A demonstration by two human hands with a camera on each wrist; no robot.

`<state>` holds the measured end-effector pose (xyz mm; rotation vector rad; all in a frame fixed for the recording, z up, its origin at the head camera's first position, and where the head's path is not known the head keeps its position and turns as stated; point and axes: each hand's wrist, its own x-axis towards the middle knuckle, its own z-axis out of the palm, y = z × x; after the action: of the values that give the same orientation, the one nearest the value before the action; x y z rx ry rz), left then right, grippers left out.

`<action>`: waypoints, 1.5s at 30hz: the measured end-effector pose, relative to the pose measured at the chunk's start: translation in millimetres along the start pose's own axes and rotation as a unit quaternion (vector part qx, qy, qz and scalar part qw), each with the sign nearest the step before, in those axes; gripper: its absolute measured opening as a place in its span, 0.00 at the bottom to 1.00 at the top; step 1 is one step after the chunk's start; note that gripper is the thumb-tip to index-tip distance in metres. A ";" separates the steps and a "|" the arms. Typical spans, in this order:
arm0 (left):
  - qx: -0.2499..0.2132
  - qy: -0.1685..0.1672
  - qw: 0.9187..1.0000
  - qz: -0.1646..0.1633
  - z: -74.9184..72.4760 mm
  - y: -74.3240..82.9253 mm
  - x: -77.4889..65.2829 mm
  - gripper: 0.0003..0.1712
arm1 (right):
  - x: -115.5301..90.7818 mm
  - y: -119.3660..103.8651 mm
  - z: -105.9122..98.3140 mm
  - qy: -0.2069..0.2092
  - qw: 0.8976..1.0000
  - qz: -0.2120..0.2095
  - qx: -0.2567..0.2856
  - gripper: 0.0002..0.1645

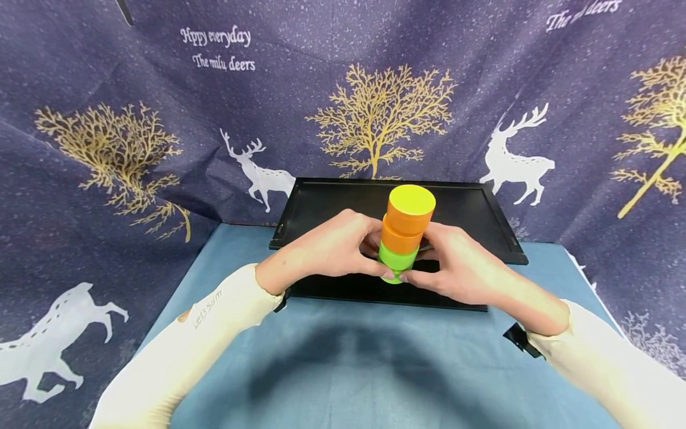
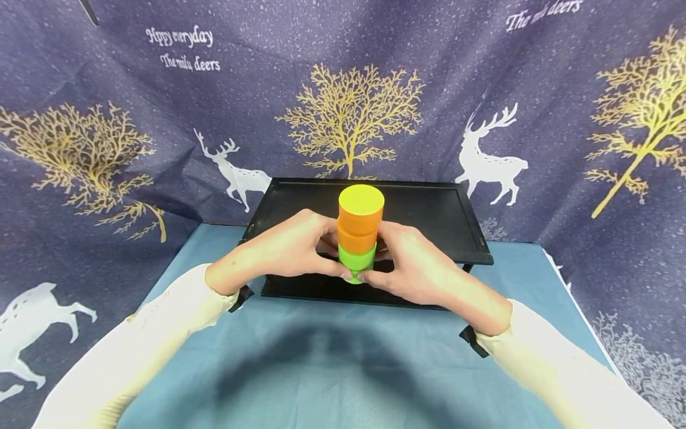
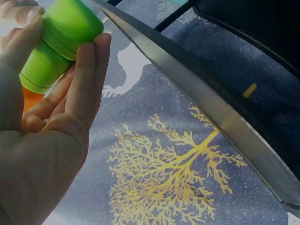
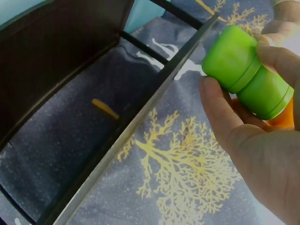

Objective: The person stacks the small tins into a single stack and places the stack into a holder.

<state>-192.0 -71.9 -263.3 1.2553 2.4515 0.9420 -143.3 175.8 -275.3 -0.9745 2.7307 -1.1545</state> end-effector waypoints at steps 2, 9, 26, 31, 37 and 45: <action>0.003 0.001 1.000 0.001 -2.1 0.3 2.0 0.25 | 1.6 0.3 -2.3 -0.001 1.000 0.002 -0.001 0.34; 0.008 0.005 1.000 -0.005 -8.5 0.8 7.6 0.25 | 7.7 2.0 -8.8 -0.003 1.000 0.005 -0.006 0.33; 0.004 -0.003 1.000 0.001 -25.4 -4.4 22.9 0.25 | 25.1 7.1 -25.0 -0.001 0.999 0.010 -0.051 0.33; 0.006 -0.005 1.000 0.001 -29.5 -8.5 28.8 0.25 | 30.8 9.5 -29.2 -0.003 0.999 0.010 -0.050 0.33; -0.002 -0.008 1.000 0.005 -32.4 -15.6 38.8 0.26 | 36.8 16.2 -34.0 -0.010 0.999 0.014 -0.041 0.34; 0.002 -0.007 1.000 0.006 -35.0 -23.5 48.7 0.25 | 46.8 26.4 -36.5 -0.017 0.998 0.034 -0.042 0.34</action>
<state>-253.1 -58.8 -247.4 1.2740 2.4392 0.9293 -204.3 187.3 -256.1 -0.8933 2.7818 -1.0111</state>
